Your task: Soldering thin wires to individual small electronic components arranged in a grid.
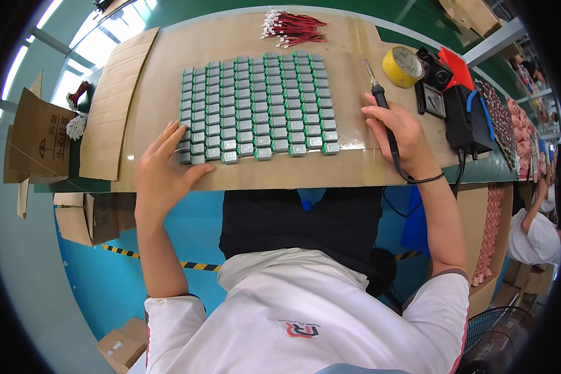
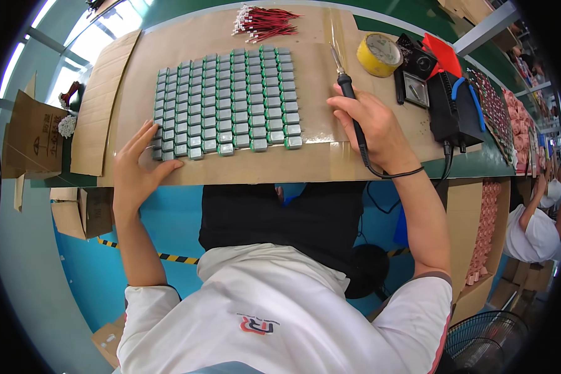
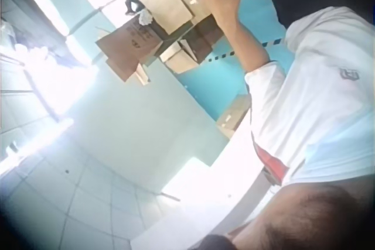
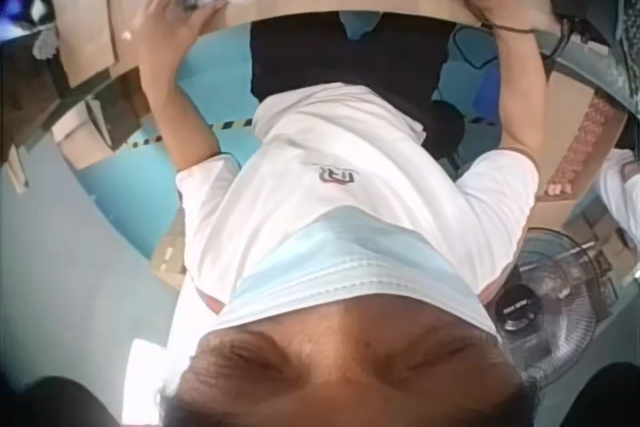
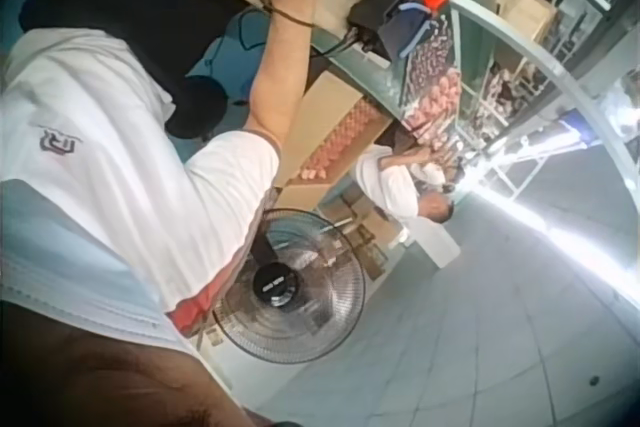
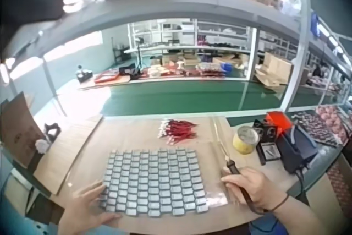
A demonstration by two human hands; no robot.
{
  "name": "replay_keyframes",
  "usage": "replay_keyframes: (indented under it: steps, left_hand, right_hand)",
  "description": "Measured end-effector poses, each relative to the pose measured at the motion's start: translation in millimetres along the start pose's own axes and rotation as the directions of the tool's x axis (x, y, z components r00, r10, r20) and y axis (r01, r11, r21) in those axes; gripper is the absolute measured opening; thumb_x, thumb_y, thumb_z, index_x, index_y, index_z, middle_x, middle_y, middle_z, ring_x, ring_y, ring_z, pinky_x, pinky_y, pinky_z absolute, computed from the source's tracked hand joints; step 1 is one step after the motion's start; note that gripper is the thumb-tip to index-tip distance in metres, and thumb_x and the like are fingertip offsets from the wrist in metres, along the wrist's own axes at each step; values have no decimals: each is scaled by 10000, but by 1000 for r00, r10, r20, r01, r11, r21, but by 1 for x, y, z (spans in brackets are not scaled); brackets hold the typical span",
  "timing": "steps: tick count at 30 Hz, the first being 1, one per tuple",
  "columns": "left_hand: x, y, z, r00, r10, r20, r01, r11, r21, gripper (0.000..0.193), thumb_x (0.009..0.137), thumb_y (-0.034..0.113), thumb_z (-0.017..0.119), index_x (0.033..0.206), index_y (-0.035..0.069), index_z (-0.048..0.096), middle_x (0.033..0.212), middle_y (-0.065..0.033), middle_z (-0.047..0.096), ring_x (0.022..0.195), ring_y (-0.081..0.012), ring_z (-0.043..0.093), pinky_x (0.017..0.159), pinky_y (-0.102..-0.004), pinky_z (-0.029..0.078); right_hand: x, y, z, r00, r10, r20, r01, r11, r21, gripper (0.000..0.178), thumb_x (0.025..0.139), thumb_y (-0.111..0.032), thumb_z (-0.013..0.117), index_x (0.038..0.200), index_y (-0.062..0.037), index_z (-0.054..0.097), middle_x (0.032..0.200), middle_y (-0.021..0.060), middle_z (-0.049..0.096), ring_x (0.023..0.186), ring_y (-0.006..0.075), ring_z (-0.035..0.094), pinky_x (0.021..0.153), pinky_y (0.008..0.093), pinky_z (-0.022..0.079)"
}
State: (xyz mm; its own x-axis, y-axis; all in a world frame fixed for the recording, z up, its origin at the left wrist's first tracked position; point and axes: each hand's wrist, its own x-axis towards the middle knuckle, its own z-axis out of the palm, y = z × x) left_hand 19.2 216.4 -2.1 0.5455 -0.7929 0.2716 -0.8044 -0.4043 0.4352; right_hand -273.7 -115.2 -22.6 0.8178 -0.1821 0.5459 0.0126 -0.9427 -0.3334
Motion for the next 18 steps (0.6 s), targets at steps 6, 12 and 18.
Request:
replay_keyframes:
  steps: [6,12,18]
  left_hand:
    - [0,-4,-2,1000,-12,-2,12,999,-39,798,632,267,983,1305,-45,688,1420,-239,632,1344,-355,604,1084,-413,518]
    - [5,-3,-3,1000,11,2,-11,999,-42,780,636,295,989,1279,-43,707,1394,-229,653,1295,-335,641,1065,-401,531]
    - [41,-44,-2,946,-312,-87,258,888,-382,711,784,356,920,1272,-108,692,1104,-164,758,925,-191,731,868,-320,578]
  right_hand:
    - [0,-5,5,999,22,24,-22,1000,2,336,856,52,747,1165,-60,684,1219,186,723,1032,367,718,882,420,589]
    - [-5,-3,2,999,31,41,-31,999,-14,383,848,55,746,1206,-57,672,1272,190,710,1053,360,712,904,420,577]
    - [-5,-7,-4,993,66,96,-68,998,19,439,828,33,772,1241,-60,656,1367,202,664,1107,372,690,959,418,554]
